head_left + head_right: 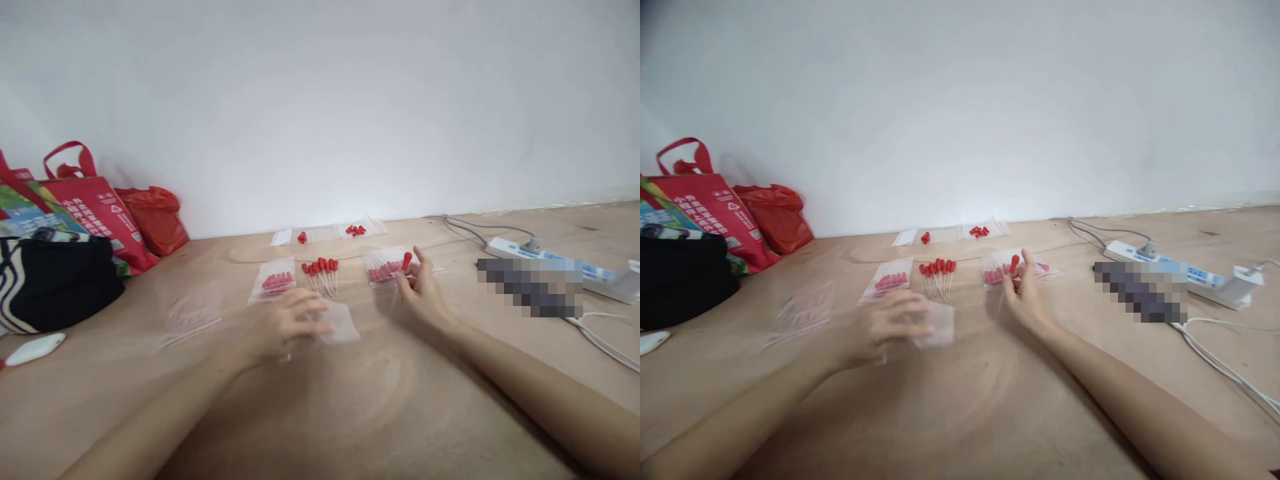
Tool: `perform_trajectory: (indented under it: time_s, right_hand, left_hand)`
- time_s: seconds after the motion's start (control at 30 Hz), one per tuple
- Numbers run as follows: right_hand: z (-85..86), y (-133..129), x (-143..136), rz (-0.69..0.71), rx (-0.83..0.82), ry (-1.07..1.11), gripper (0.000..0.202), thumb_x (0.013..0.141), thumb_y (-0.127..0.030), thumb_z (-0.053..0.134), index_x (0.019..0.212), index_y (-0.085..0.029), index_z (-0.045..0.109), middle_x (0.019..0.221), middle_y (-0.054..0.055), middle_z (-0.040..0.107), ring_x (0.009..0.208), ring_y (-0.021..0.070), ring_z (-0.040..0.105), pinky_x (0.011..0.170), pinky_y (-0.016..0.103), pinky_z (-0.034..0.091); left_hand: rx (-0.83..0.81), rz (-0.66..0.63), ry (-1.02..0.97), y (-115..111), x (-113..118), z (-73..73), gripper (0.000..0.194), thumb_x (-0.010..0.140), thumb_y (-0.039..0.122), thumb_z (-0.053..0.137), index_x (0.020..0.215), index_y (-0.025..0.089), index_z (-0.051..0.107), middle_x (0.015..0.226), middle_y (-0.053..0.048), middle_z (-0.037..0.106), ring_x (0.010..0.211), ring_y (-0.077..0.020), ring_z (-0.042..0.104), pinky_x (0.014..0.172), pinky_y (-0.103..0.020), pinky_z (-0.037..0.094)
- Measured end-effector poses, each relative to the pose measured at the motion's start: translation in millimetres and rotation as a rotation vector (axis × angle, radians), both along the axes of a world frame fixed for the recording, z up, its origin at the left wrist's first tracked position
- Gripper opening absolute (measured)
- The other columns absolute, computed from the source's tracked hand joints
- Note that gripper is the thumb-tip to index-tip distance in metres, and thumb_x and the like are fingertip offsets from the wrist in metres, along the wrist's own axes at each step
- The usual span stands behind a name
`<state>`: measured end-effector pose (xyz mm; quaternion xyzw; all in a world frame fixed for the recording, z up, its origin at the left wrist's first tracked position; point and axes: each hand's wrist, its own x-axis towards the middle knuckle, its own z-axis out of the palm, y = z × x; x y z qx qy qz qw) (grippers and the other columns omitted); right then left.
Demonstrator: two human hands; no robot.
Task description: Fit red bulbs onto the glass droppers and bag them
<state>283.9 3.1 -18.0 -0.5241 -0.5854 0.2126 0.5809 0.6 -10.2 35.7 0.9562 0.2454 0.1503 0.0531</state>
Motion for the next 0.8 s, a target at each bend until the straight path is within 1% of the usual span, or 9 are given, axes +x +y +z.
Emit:
perform_trajectory:
  time_s: [0.13,0.23,0.3,0.37,0.47,0.57,0.6,0.7,0.8]
  right_hand:
    - [-6.9,-11.6,11.9,0.044,-0.102,0.272,0.072,0.067,-0.032,0.053,0.128,-0.023,0.015,0.065,-0.007,0.046,0.039,0.0065,0.041,0.032,0.018,0.032]
    - [-5.7,-13.5,9.1,0.057,-0.144,0.344,0.069,0.066,-0.032,0.055,0.125,-0.023,0.020,0.063,-0.008,0.045,0.037,0.0061,0.040,0.030,0.017,0.031]
    - [-4.5,-13.8,5.2,0.073,-0.143,0.348,0.067,0.066,-0.032,0.056,0.123,-0.024,0.023,0.061,-0.009,0.044,0.037,0.0062,0.041,0.031,0.018,0.033]
    - [-4.0,-14.1,2.2,0.088,-0.123,0.337,0.064,0.067,-0.033,0.055,0.122,-0.024,0.024,0.060,-0.009,0.044,0.038,0.0068,0.043,0.032,0.018,0.035]
    - [-4.4,-14.8,1.1,0.093,-0.086,0.333,0.060,0.070,-0.036,0.054,0.120,-0.024,0.024,0.060,-0.009,0.045,0.039,0.0073,0.044,0.034,0.019,0.038]
    - [-4.8,-14.7,1.7,0.086,-0.077,0.373,0.056,0.071,-0.039,0.054,0.116,-0.024,0.025,0.063,-0.008,0.048,0.039,0.0067,0.044,0.034,0.019,0.039]
    - [-4.9,-14.6,1.5,0.087,-0.082,0.397,0.053,0.071,-0.041,0.053,0.113,-0.024,0.026,0.063,-0.008,0.049,0.039,0.0067,0.044,0.034,0.019,0.039]
    - [-5.0,-14.7,-1.1,0.095,-0.127,0.487,0.046,0.070,-0.045,0.053,0.104,-0.025,0.029,0.062,-0.008,0.050,0.041,0.0070,0.047,0.036,0.019,0.041]
    - [-5.0,-16.4,-4.6,0.093,-0.192,0.545,0.042,0.067,-0.047,0.054,0.094,-0.024,0.031,0.061,-0.009,0.050,0.042,0.0070,0.049,0.038,0.020,0.043]
  left_hand:
    - [-0.113,-0.288,0.142,-17.9,44.6,-8.9,0.039,0.079,0.013,0.040,0.097,0.041,0.060,0.122,0.010,0.049,0.118,-0.0184,0.037,0.102,-0.040,0.022]
    - [-0.145,-0.107,0.031,-28.3,58.0,-18.1,0.040,0.080,0.011,0.036,0.101,0.035,0.059,0.125,0.005,0.047,0.117,-0.0192,0.038,0.099,-0.041,0.027]
    - [-0.177,0.105,-0.025,-35.6,63.7,-24.8,0.036,0.085,0.018,0.034,0.115,0.028,0.050,0.127,-0.001,0.044,0.117,-0.0212,0.039,0.097,-0.042,0.031]
    - [-0.195,0.198,0.007,-40.5,67.1,-29.5,0.039,0.086,0.030,0.036,0.125,0.024,0.040,0.131,-0.006,0.038,0.120,-0.0245,0.035,0.097,-0.045,0.030]
    - [-0.233,0.059,0.123,-35.4,60.6,-26.1,0.042,0.084,0.035,0.042,0.126,0.029,0.038,0.137,-0.004,0.030,0.125,-0.0252,0.026,0.101,-0.048,0.023]
    - [-0.325,-0.158,0.237,-16.6,39.3,-11.4,0.042,0.083,0.016,0.040,0.118,0.038,0.044,0.135,0.004,0.032,0.125,-0.0189,0.027,0.102,-0.047,0.021]
    - [-0.337,-0.164,0.236,-10.7,32.0,-6.4,0.044,0.081,0.010,0.038,0.111,0.041,0.050,0.133,0.008,0.036,0.125,-0.0180,0.028,0.102,-0.047,0.022]
    - [-0.254,0.029,0.104,-5.9,22.8,-0.8,0.041,0.079,0.008,0.039,0.098,0.037,0.061,0.129,0.007,0.042,0.122,-0.0197,0.033,0.101,-0.047,0.025]
    - [-0.186,0.290,-0.057,-22.4,36.3,-11.8,0.034,0.085,0.021,0.036,0.116,0.025,0.051,0.130,-0.004,0.041,0.121,-0.0215,0.035,0.099,-0.044,0.030]
